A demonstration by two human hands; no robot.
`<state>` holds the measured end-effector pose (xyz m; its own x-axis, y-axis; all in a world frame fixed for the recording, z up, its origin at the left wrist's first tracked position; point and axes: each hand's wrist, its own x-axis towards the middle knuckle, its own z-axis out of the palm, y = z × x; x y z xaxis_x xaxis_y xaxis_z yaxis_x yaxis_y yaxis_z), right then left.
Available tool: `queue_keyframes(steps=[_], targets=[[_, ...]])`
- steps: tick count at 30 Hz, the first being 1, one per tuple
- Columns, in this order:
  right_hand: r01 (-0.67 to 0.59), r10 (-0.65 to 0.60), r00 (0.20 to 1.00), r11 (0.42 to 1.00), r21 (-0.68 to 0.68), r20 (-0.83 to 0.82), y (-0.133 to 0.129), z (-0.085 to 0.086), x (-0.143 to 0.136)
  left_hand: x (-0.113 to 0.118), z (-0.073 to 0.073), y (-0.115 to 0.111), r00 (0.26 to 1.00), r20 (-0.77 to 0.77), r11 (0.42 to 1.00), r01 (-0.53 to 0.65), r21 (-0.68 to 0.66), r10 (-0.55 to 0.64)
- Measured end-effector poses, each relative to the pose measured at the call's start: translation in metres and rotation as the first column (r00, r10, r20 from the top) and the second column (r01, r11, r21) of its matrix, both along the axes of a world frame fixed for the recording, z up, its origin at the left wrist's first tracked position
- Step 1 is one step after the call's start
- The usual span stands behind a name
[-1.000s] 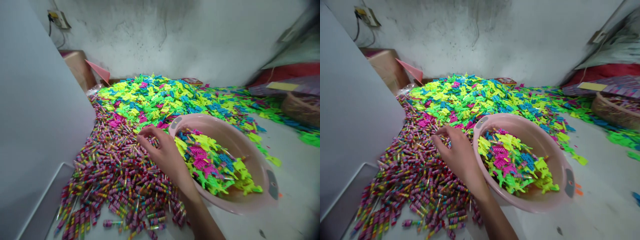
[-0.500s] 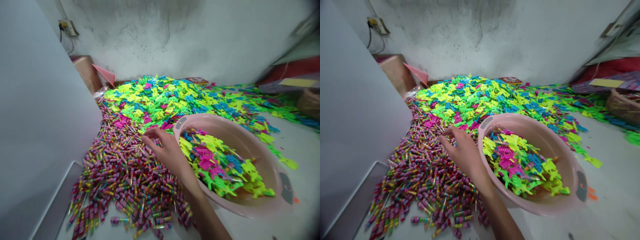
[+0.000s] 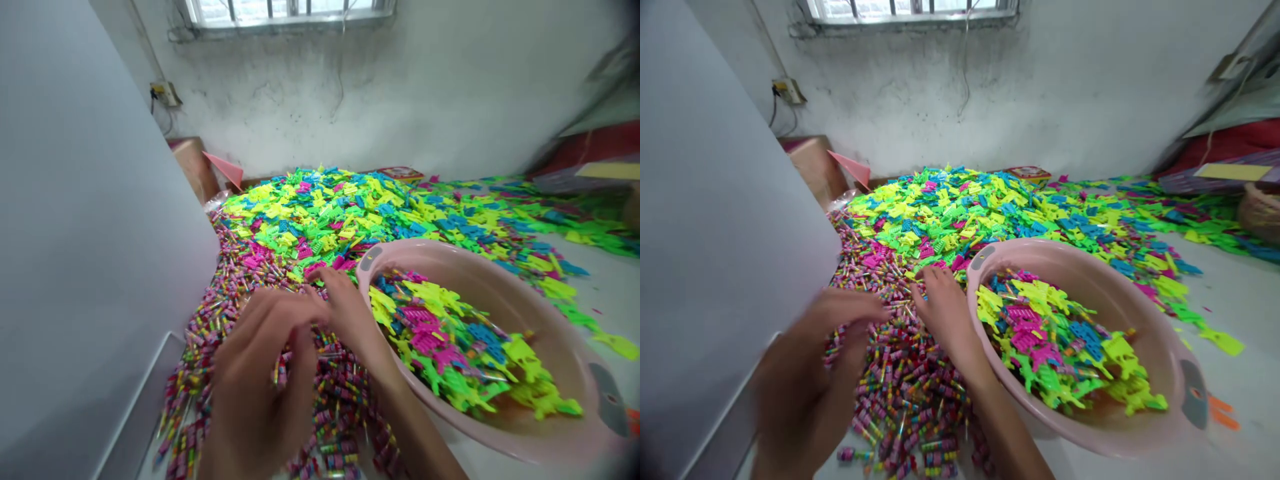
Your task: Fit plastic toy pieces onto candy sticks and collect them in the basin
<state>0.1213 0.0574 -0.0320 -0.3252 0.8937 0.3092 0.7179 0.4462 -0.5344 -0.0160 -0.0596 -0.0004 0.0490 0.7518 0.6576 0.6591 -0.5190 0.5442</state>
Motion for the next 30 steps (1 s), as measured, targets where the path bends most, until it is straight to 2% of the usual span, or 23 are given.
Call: queue_keyframes(steps=[2,3,5,6,9,12,17,21,24,27,30], targets=[[0.040,-0.035,0.972,0.999,-0.016,0.233,0.005,-0.007,0.004,0.006,-0.003,0.037,0.975,-0.223,0.986,-0.022,-0.162,-0.015],[0.051,-0.038,0.945,0.998,-0.032,0.325,0.007,-0.011,0.005,0.007,-0.009,0.052,0.927,-0.374,0.950,-0.086,-0.300,-0.035],[0.050,-0.023,0.919,0.997,-0.059,0.394,0.010,-0.019,0.005,0.007,-0.030,0.073,0.805,-0.577,0.823,-0.228,-0.520,-0.141],[0.034,-0.001,0.916,0.997,-0.074,0.401,0.010,-0.023,0.003,0.006,-0.042,0.081,0.782,-0.601,0.794,-0.256,-0.551,-0.166],[-0.023,0.079,0.909,0.990,-0.141,0.408,0.009,-0.034,-0.004,0.003,-0.071,0.092,0.756,-0.627,0.764,-0.287,-0.578,-0.191],[-0.037,0.123,0.902,0.977,-0.209,0.415,0.008,-0.043,-0.012,0.003,-0.082,0.098,0.759,-0.617,0.760,-0.272,-0.590,-0.208],[-0.049,0.134,0.935,0.966,-0.253,0.330,0.012,-0.045,-0.014,-0.001,-0.077,0.102,0.815,-0.545,0.782,-0.207,-0.588,-0.195],[-0.069,0.098,0.986,0.977,-0.204,0.137,0.012,-0.031,-0.008,-0.009,-0.064,0.102,0.889,-0.440,0.834,-0.146,-0.531,-0.124],[-0.119,0.113,0.993,0.979,-0.168,-0.045,0.009,-0.017,-0.005,-0.013,-0.053,0.101,0.933,-0.354,0.865,-0.126,-0.486,-0.063],[-0.159,0.127,0.969,0.977,-0.140,-0.213,0.007,-0.007,-0.005,-0.012,-0.046,0.099,0.955,-0.296,0.880,-0.159,-0.448,0.022],[-0.185,0.107,0.855,0.977,-0.106,-0.507,0.006,0.000,-0.004,-0.008,-0.040,0.094,0.989,-0.114,0.908,-0.128,-0.398,0.089]])
